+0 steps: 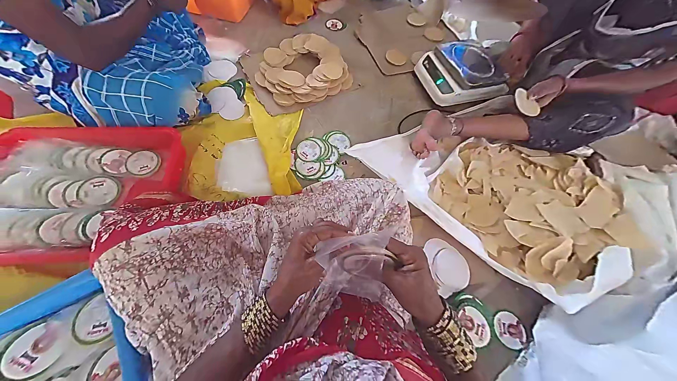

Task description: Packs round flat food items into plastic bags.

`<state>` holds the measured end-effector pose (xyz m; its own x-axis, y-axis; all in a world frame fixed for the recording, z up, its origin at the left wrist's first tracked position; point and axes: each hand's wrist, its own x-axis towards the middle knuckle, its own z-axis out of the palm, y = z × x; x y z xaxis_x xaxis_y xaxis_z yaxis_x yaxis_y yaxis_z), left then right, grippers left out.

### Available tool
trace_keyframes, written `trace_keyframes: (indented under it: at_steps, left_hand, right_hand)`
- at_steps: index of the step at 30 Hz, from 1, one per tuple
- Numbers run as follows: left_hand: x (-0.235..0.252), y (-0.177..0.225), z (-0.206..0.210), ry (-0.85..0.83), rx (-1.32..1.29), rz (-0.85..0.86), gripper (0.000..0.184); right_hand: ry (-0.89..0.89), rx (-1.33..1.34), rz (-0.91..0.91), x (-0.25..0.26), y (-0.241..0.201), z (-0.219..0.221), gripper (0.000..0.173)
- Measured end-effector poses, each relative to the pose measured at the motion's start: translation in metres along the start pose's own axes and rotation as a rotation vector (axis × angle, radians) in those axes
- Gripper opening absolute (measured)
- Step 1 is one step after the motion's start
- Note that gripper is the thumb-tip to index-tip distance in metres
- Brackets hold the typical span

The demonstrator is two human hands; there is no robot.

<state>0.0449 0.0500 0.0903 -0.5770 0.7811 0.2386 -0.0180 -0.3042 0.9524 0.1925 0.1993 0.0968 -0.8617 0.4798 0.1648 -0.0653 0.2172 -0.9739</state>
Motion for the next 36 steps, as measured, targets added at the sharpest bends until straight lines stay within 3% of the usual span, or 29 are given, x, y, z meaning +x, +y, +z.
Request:
trace_keyframes:
  at_steps: [2, 6, 12, 13, 16, 18, 23, 26, 30, 33, 36]
  left_hand:
    - [-0.001, 0.005, 0.003, 0.044, -0.035, -0.010, 0.016]
    - [-0.004, 0.015, 0.006, 0.164, -0.138, -0.085, 0.011]
    - [0.005, 0.023, -0.015, 0.482, -0.273, -0.032, 0.007]
    - [0.007, 0.025, -0.022, 0.450, -0.230, -0.029, 0.006]
    - [0.006, 0.024, -0.038, 0.037, 0.310, -0.028, 0.021]
    - [0.002, 0.019, -0.034, -0.060, 0.523, -0.013, 0.021]
    - [-0.002, 0.012, -0.022, -0.006, 0.368, 0.032, 0.014]
    - [-0.006, 0.019, -0.017, 0.006, 0.266, 0.093, 0.016]
    - [-0.012, 0.032, -0.014, -0.015, 0.125, 0.167, 0.019]
    - [-0.017, 0.042, -0.013, -0.034, 0.091, 0.198, 0.019]
    - [-0.019, 0.045, -0.013, -0.042, 0.067, 0.199, 0.019]
  right_hand:
    - [0.016, -0.009, -0.013, 0.001, 0.001, 0.000, 0.005]
    - [0.028, 0.115, 0.028, 0.002, -0.005, 0.003, 0.018]
    - [0.115, 0.220, 0.126, 0.001, 0.000, -0.008, 0.020]
    - [0.163, 0.192, 0.136, 0.000, 0.000, -0.013, 0.021]
    - [0.333, 0.127, 0.140, 0.003, -0.003, -0.029, 0.019]
    - [0.404, 0.094, 0.093, 0.007, -0.012, -0.038, 0.020]
    - [0.437, -0.059, -0.145, 0.017, -0.033, -0.040, 0.020]
    - [0.441, -0.246, -0.232, 0.020, -0.012, -0.037, 0.014]
    - [0.285, -0.696, -0.066, 0.013, 0.052, -0.042, 0.032]
    - [0.336, -0.551, -0.027, 0.014, 0.054, -0.045, 0.028]
    - [0.425, -0.214, -0.048, 0.024, 0.012, -0.044, 0.023]
